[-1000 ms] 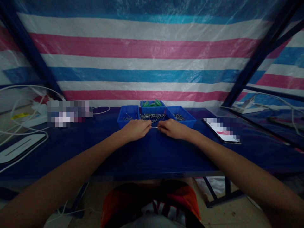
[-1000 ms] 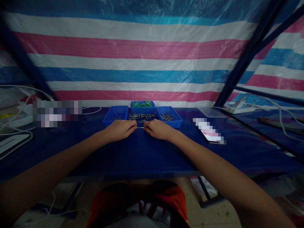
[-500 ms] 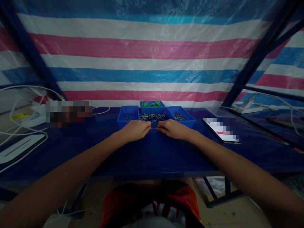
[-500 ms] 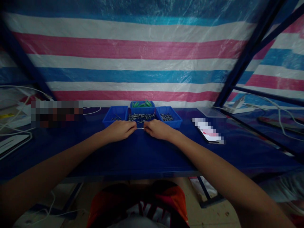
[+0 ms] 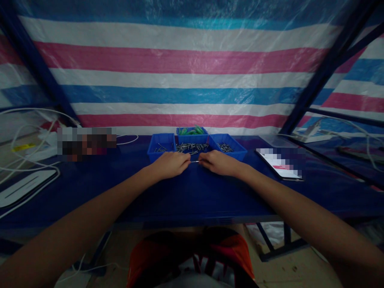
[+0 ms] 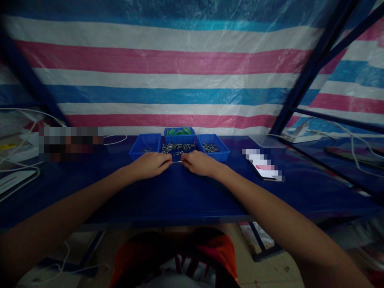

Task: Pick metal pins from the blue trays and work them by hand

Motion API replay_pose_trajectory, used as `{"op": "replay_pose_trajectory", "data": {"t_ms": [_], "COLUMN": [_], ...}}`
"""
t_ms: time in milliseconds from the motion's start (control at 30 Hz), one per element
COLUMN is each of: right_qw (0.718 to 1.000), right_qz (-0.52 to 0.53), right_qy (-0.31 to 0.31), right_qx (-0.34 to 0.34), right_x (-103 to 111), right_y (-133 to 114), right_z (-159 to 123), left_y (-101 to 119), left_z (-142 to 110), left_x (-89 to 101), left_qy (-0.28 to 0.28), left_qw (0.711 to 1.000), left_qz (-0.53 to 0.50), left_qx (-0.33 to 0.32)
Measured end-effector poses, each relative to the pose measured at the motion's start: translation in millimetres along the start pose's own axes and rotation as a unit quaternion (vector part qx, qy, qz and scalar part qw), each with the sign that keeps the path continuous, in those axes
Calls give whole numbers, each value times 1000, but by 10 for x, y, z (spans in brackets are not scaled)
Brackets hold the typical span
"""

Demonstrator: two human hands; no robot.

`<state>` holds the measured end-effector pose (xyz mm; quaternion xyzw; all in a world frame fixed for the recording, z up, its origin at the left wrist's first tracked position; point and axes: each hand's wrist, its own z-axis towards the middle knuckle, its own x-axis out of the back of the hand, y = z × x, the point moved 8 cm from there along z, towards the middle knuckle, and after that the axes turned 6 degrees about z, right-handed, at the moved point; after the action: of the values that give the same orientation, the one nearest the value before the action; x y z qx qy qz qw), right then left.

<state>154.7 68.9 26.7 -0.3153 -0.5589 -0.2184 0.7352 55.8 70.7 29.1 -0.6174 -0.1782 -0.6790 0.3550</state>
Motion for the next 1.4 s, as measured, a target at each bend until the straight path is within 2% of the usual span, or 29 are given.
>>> {"op": "replay_pose_trajectory", "data": {"t_ms": [1400], "right_qw": [1000], "right_qz": [2], "right_qy": [-12], "right_qx": [9], "right_x": [-19], "right_y": [-4], "right_z": [4], "left_y": [-5], "left_z": [6], "left_x": [-18], "left_qy": [-8], "left_qw": [1000], "left_qz": [-5], "left_qx": [-8]}}
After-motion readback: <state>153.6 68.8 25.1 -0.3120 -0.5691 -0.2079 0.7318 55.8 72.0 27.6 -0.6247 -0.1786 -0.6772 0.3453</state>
